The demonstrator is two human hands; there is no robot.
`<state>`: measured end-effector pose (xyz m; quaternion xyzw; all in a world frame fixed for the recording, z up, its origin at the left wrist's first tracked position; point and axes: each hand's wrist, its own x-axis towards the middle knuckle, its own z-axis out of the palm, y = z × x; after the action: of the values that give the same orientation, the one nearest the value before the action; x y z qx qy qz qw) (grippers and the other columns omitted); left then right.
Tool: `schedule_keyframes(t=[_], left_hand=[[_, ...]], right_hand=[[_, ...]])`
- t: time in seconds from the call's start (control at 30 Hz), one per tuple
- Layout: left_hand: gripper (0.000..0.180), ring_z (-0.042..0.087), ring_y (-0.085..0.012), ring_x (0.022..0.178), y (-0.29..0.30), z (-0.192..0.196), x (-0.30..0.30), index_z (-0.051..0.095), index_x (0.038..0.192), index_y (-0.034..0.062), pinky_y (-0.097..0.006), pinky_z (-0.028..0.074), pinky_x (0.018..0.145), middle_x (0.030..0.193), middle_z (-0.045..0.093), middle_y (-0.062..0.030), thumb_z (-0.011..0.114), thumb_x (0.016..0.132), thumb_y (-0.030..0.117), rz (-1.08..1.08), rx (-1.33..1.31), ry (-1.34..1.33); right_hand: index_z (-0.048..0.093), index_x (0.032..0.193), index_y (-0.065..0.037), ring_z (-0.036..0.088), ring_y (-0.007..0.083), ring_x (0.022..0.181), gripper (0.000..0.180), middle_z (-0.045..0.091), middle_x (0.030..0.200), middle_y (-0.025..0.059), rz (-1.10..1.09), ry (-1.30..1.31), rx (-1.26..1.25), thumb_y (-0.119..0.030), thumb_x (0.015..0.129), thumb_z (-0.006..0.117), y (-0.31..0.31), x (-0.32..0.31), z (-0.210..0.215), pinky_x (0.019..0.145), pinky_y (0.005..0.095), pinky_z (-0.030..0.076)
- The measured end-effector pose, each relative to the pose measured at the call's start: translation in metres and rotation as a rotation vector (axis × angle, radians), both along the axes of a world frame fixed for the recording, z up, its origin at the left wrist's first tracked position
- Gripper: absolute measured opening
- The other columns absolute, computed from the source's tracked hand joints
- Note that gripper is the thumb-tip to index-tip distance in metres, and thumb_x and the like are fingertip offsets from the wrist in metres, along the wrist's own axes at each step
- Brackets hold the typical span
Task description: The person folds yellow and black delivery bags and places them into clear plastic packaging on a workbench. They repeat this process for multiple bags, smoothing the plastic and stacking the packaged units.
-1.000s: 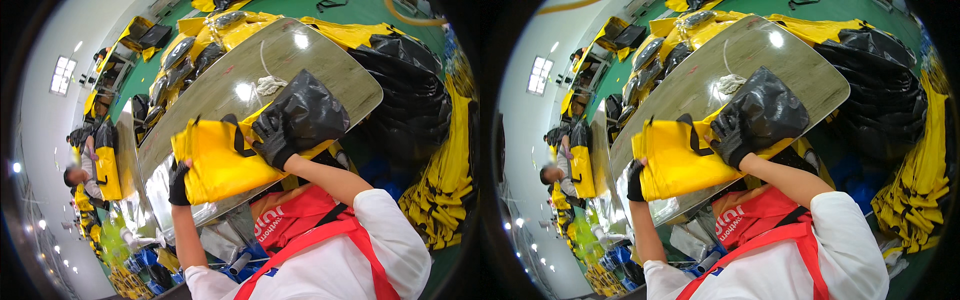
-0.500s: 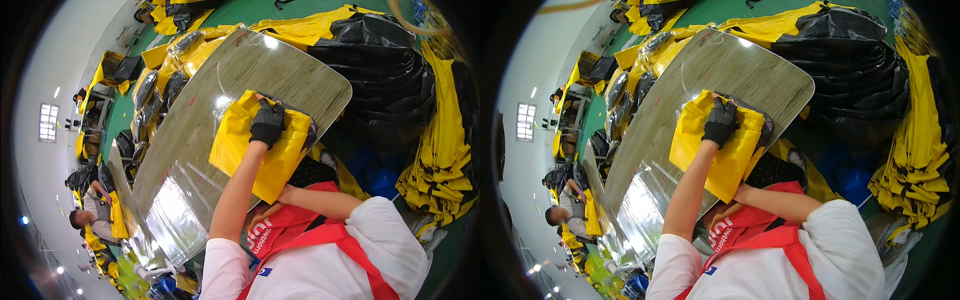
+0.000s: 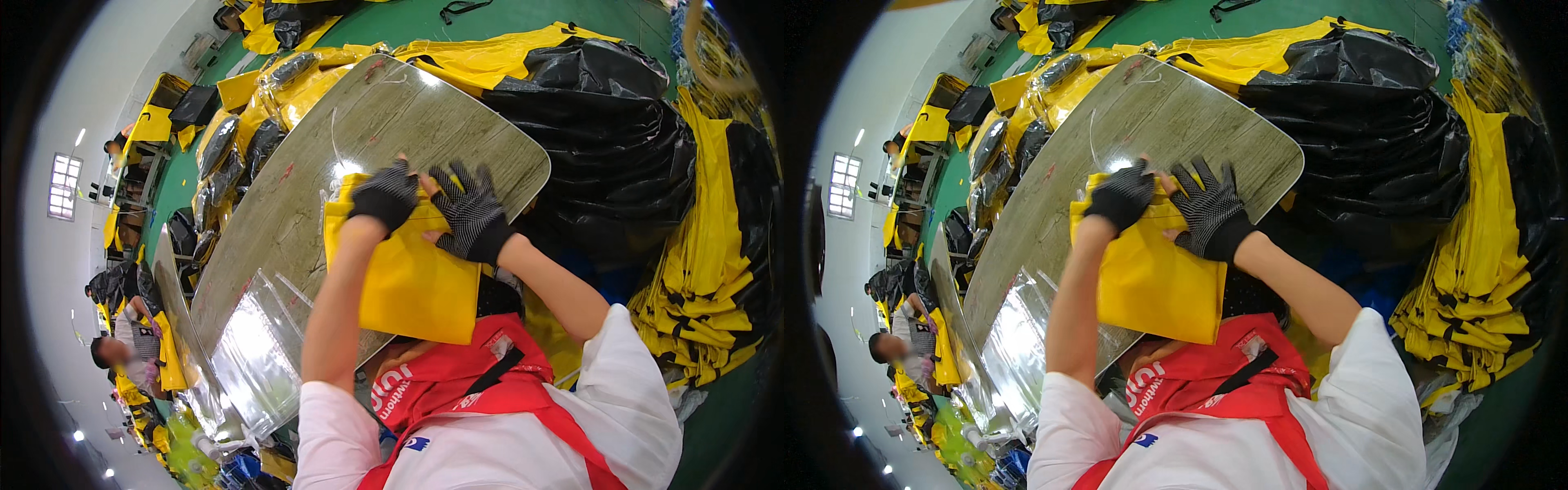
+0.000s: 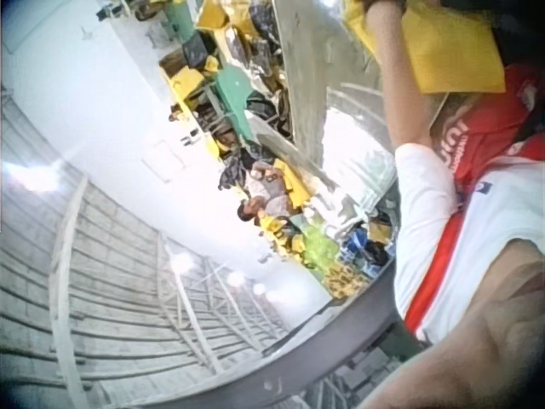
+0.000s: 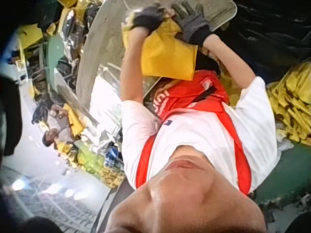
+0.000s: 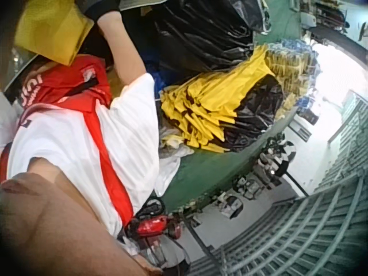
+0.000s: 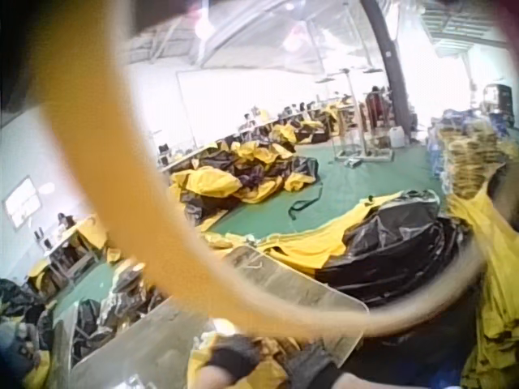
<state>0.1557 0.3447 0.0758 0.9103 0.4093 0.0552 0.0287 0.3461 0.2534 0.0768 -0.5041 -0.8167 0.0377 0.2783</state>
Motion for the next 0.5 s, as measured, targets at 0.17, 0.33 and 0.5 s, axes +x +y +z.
schedule_keyframes(t=[0.17, 0.33, 0.5], left_hand=[[0.042, 0.028, -0.0387, 0.127, -0.039, -0.028, -0.049, 0.05, 0.127, 0.0171, -0.048, 0.016, 0.107, 0.132, 0.041, -0.0154, 0.047, 0.088, 0.035, 0.106, 0.007, -0.137], [0.044, 0.042, -0.0374, 0.116, -0.078, -0.057, -0.042, 0.05, 0.127, 0.0139, -0.043, 0.03, 0.101, 0.126, 0.046, -0.019, 0.049, 0.087, 0.032, -0.027, -0.121, -0.378], [0.035, 0.056, -0.0277, 0.101, -0.053, -0.07, -0.045, 0.06, 0.112, 0.01, -0.033, 0.041, 0.091, 0.105, 0.061, -0.0172, 0.052, 0.087, 0.033, 0.06, -0.705, -0.714]], right_hand=[[0.047, 0.128, -0.017, 0.042, 0.035, 0.116, 0.054, 0.041, 0.132, 0.0165, 0.14, 0.086, -0.055, -0.038, 0.079, 0.054, 0.012, -0.001, -0.057, 0.097, 0.0479, 0.032], [0.048, 0.125, -0.017, 0.033, 0.0457, 0.122, 0.062, 0.039, 0.13, 0.0218, 0.496, 0.097, 0.06, -0.056, 0.078, 0.051, -0.056, 0.058, -0.063, 0.1, 0.06, 0.024], [0.057, 0.111, -0.019, 0.056, 0.0345, 0.101, 0.04, 0.062, 0.102, 0.0122, 0.475, 0.062, 0.19, -0.019, 0.072, 0.067, -0.048, 0.054, -0.035, 0.093, 0.0556, 0.036]])
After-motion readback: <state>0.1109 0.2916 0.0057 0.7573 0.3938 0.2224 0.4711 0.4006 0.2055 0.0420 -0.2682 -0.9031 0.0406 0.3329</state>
